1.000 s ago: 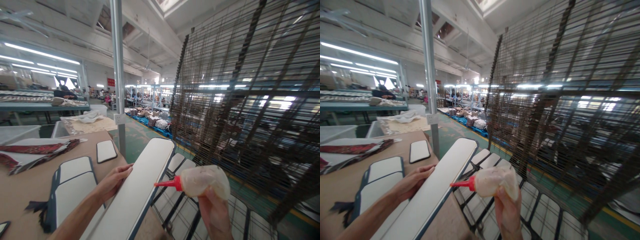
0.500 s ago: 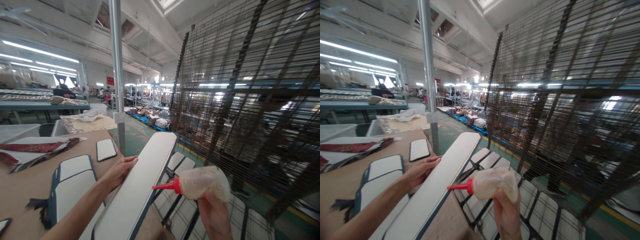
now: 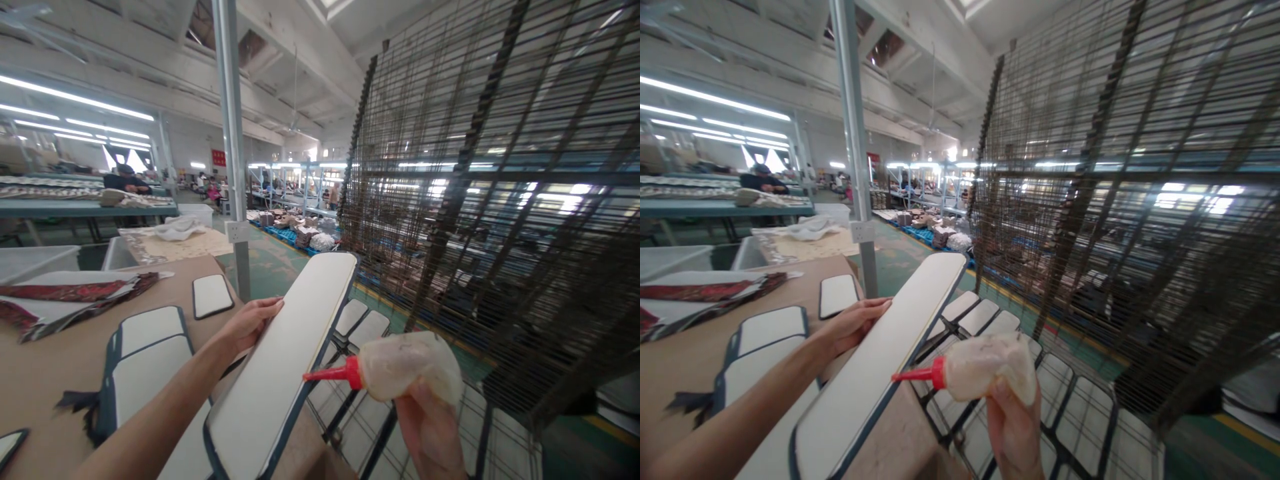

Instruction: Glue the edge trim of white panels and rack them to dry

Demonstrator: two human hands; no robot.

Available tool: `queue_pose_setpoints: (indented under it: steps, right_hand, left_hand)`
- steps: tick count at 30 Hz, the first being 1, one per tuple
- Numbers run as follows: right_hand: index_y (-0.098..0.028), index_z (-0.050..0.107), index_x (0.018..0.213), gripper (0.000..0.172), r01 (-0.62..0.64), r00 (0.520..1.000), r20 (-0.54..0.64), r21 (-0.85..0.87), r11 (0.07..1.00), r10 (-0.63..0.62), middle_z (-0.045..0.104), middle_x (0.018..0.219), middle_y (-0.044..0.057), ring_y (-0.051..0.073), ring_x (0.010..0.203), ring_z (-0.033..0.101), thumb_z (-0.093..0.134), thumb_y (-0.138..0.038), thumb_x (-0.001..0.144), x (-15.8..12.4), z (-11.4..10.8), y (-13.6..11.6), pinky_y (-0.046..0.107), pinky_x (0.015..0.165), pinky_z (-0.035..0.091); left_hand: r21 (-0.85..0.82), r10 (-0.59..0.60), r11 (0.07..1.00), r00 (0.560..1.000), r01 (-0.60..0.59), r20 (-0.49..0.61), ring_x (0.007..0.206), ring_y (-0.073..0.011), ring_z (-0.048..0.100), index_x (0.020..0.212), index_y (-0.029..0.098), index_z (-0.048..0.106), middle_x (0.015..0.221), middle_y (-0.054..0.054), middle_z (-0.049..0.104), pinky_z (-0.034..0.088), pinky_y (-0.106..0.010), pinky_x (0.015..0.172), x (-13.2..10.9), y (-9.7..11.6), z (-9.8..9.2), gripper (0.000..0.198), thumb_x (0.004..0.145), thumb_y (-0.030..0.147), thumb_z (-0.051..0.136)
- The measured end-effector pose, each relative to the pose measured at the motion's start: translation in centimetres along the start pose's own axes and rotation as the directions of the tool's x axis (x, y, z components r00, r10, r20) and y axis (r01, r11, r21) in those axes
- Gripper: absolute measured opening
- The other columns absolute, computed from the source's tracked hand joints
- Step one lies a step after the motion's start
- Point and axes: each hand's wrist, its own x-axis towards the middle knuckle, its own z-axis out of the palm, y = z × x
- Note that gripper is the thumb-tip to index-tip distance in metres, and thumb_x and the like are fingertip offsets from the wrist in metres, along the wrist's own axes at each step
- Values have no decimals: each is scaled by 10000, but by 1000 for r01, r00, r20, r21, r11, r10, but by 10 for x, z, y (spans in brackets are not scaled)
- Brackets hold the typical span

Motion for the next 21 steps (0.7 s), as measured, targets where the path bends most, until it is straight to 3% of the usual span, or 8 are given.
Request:
queue_pose_setpoints:
  steps: [10, 21]
  right_hand:
    - [-286, 629, 1215, 709, -39, 999, 10, 41, 998, 39, 757, 899, 95, 304, 745, 719, 872, -364, 554, -6, -5, 0, 430, 703, 585]
    - [-270, 644, 1187, 626, -72, 996, 58, 44, 996, 69, 762, 834, 86, 288, 703, 724, 853, -376, 607, -15, -9, 3, 451, 756, 588]
  left_hand:
    - [14, 13, 1000, 1000, -13, -25, 452, -140, 640, 890, 85, 731, 634, -65, 742, 523, -204, 429, 9, 1, -1, 137, 798, 69, 630]
    - [14, 13, 1000, 997, -12, -71, 453, -153, 644, 869, 83, 716, 624, -62, 733, 529, -225, 421, 18, 1, -2, 127, 744, 100, 708]
